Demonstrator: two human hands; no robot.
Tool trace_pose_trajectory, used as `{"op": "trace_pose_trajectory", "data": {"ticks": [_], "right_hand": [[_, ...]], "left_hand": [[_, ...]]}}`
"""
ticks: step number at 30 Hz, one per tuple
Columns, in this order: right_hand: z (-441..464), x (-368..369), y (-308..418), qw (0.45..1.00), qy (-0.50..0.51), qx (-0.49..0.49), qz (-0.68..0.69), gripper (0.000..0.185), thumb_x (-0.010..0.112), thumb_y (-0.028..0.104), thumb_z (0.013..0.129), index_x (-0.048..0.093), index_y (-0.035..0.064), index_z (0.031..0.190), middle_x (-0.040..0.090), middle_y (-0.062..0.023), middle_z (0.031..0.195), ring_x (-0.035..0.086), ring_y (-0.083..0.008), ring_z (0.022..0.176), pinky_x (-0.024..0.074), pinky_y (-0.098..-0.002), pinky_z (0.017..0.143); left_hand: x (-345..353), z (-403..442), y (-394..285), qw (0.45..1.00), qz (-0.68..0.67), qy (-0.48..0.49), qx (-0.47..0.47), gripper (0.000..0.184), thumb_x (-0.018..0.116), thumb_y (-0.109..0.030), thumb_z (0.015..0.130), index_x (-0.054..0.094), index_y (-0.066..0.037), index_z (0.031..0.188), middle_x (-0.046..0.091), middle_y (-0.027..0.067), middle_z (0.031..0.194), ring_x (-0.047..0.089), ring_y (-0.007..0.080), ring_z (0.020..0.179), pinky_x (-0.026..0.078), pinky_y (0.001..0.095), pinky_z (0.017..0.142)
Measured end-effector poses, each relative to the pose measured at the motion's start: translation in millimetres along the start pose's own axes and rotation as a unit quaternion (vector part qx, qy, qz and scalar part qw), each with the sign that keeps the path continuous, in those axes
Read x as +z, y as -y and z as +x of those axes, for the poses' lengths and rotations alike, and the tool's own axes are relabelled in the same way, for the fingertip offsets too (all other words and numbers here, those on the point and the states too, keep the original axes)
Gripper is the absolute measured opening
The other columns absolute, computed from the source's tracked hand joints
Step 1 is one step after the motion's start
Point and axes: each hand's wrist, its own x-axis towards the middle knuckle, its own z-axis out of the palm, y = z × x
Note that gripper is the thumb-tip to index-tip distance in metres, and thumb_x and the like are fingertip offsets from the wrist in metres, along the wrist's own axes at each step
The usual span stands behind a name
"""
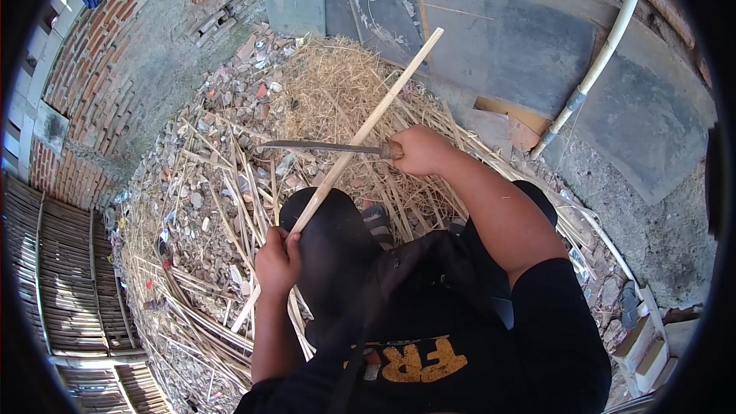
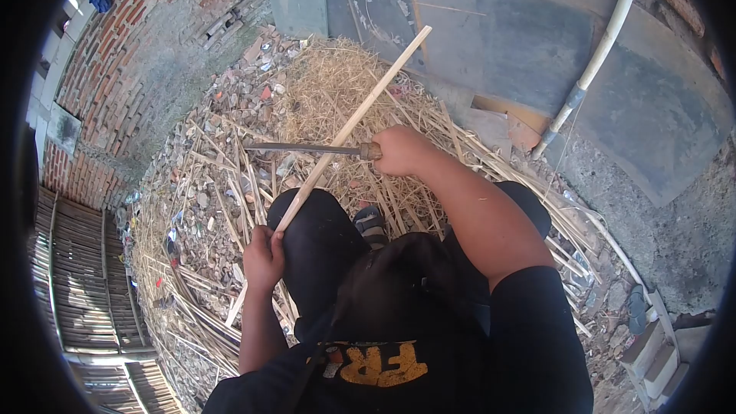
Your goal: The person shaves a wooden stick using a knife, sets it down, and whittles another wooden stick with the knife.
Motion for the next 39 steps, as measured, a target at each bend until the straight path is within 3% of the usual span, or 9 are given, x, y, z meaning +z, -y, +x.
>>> {"op": "trace_pose_trajectory", "data": {"ticks": [28,36,39], "right_hand": [[-1.1,-2.3,5.2,1.000,-0.002,-0.005,-0.002,0.026,0.073,0.023,0.076,0.075,0.0087,0.098,0.073,-0.0188,0.093,0.072,-0.0381,0.093,0.0577,-0.0494,0.084],[-10.3,-27.5,13.3,0.997,-0.004,0.015,-0.070,0.026,0.072,0.021,0.076,0.076,0.0101,0.100,0.074,-0.0184,0.097,0.072,-0.0381,0.097,0.0574,-0.0506,0.087],[1.8,-17.7,4.2,0.999,0.026,0.026,-0.035,0.027,0.070,0.018,0.076,0.076,0.0099,0.100,0.074,-0.0188,0.098,0.072,-0.0377,0.097,0.0574,-0.0505,0.087]], "left_hand": [[-1.6,-0.2,-5.4,1.000,-0.007,-0.003,-0.002,0.025,0.066,-0.029,0.102,0.057,-0.007,0.098,0.064,0.0164,0.065,0.065,0.0430,0.060,0.048,0.0519,0.056],[4.2,-1.2,1.7,0.999,-0.032,-0.022,-0.006,0.024,0.070,-0.027,0.100,0.057,-0.007,0.098,0.065,0.0153,0.065,0.065,0.0400,0.059,0.049,0.0489,0.056],[7.2,-3.3,5.2,0.998,-0.045,-0.029,-0.017,0.025,0.071,-0.027,0.099,0.058,-0.007,0.098,0.066,0.0153,0.065,0.066,0.0397,0.059,0.050,0.0476,0.057]]}}
